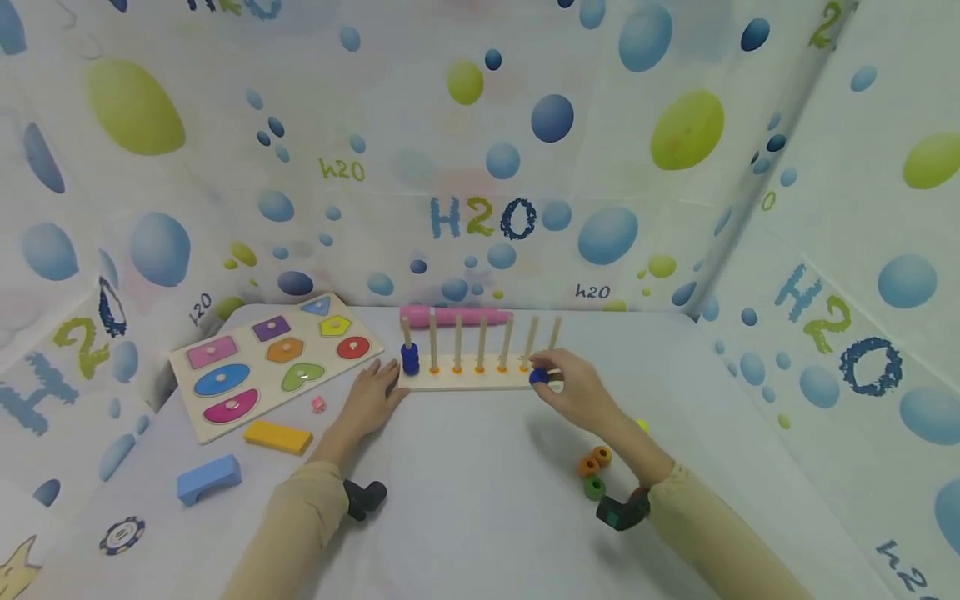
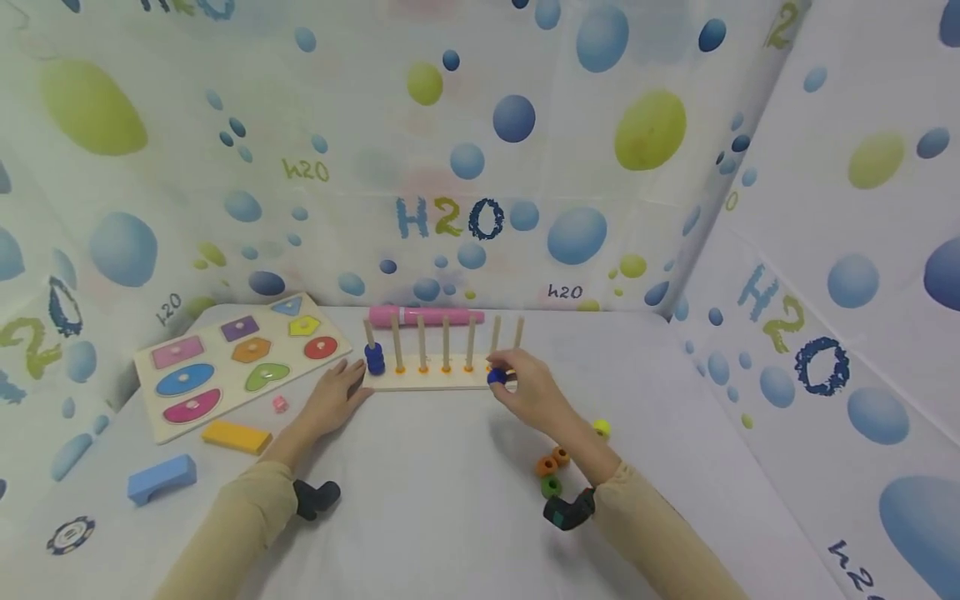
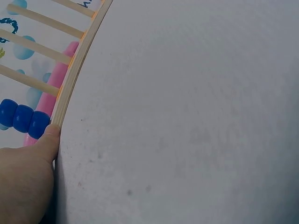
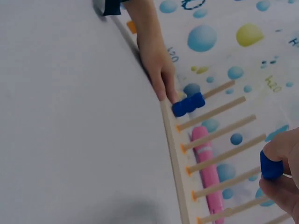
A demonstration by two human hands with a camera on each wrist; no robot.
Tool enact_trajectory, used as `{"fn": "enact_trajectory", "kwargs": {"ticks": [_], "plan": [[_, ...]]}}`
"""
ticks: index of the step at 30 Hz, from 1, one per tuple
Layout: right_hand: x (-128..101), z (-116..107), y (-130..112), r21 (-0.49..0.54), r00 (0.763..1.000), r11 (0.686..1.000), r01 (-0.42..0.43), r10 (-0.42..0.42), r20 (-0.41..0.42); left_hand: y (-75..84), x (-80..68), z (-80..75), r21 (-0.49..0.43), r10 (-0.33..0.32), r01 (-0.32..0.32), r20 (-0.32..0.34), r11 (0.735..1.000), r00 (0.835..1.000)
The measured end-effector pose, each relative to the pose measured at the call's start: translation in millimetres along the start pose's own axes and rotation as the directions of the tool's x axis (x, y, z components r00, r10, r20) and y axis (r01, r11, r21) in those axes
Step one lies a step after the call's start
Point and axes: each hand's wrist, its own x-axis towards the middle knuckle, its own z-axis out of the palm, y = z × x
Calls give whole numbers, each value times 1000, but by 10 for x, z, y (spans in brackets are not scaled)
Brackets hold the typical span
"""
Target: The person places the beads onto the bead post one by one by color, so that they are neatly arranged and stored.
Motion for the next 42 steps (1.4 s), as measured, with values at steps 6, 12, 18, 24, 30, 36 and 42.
{"fn": "enact_trajectory", "kwargs": {"ticks": [6,12,18,24,30,36,42], "plan": [[557,218,-114,84,994,994,73,-65,-85,1,-7,-16,-2,-14,14,0,1000,1000],[1027,489,-229,129,993,988,85,-73,-90,5,-6,0,-20,-8,8,-11,1000,1000],[1316,833,-396,117,994,988,104,-100,-36,-18,2,38,-1,16,-16,-21,1000,1000],[1505,1091,-491,-57,992,990,128,-128,17,-10,0,48,7,26,-26,-29,1000,999],[1619,1175,-522,-54,993,992,111,-109,35,15,6,20,1,6,-6,-25,1000,1000],[1655,1213,-498,-107,991,987,121,-114,69,39,10,5,-8,-1,1,-8,1000,1000],[1639,1227,-514,-75,989,987,142,-138,49,10,-6,16,5,12,-12,-38,1000,999]]}}
